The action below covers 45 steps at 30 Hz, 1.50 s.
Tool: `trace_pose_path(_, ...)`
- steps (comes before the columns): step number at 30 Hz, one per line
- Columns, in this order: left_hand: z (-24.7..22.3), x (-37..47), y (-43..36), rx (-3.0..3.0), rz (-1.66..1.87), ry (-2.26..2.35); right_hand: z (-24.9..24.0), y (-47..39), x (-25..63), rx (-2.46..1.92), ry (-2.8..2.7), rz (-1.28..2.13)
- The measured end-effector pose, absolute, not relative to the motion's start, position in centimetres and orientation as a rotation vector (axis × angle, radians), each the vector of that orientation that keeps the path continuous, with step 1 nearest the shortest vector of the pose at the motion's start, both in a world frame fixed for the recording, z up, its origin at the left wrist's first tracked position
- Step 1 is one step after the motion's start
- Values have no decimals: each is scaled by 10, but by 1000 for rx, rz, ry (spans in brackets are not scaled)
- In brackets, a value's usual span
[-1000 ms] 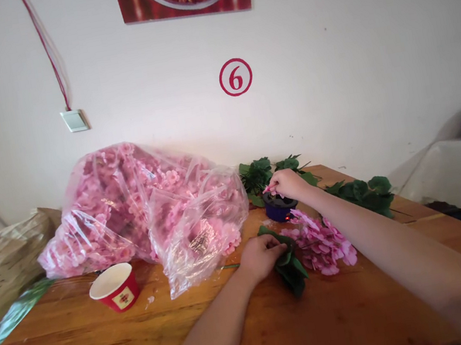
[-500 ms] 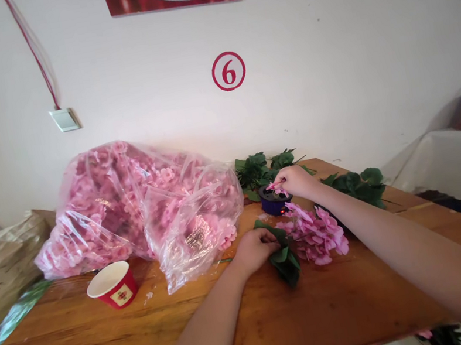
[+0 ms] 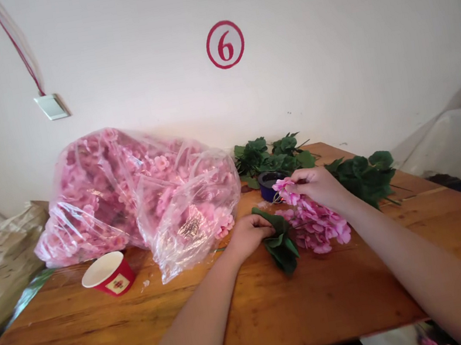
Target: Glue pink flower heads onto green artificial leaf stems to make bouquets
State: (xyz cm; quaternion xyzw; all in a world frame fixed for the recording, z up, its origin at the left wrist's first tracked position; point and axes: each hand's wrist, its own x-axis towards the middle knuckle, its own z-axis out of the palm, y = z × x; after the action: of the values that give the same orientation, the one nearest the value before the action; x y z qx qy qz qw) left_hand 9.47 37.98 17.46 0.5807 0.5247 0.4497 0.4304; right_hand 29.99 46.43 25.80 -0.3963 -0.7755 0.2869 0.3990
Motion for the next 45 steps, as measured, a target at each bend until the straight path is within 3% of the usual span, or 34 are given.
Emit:
trace_pose_path(11, 172, 96, 384, 1306, 1246, 1318, 240, 467, 311, -978, -1966, 893)
trace_pose_path(34, 175, 96, 381, 1324, 1236, 1350, 237, 471, 310, -1024, -1968, 891)
trace_pose_path(45, 178, 97, 378, 1399, 1180, 1334, 242, 459, 311, -908, -2423, 826)
